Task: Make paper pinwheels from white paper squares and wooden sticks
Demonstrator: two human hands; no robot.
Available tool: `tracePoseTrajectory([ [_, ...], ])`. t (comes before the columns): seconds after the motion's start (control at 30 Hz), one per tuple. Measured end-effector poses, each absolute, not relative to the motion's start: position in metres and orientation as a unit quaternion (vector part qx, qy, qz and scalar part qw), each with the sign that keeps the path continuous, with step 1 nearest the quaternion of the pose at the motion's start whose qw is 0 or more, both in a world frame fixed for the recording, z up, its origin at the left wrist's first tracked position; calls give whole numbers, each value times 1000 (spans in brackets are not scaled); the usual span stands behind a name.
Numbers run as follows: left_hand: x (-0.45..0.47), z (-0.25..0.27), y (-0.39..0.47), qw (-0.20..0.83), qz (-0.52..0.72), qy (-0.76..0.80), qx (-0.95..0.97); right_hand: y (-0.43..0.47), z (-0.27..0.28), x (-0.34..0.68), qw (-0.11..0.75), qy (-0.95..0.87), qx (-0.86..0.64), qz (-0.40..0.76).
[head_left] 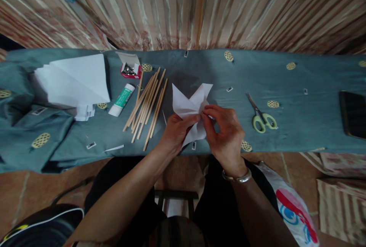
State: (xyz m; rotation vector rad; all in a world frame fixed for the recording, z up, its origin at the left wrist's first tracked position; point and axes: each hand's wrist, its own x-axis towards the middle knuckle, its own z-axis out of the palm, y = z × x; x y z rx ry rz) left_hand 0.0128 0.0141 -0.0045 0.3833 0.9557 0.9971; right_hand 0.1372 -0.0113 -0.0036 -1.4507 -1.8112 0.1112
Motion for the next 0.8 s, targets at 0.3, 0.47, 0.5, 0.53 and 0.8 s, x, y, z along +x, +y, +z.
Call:
tracePoseTrajectory([
  [0.3,16,-7,12,751,460,441,171,-11,-1,136,412,-696,-585,66],
  [0.47,15,-11,13,738,475,452,161,-5,1,145,445,-637,-619,117],
  [0.5,14,-12,14,731,479,458,160,-3,0,151,453,-619,-630,121],
  [0.53,12,-13,16,725,483,464,160,-1,-2,157,457,-605,-641,118],
  [0.8,0,-16,20,694,514,467,188,2,-22,187,199,-695,-691,23],
])
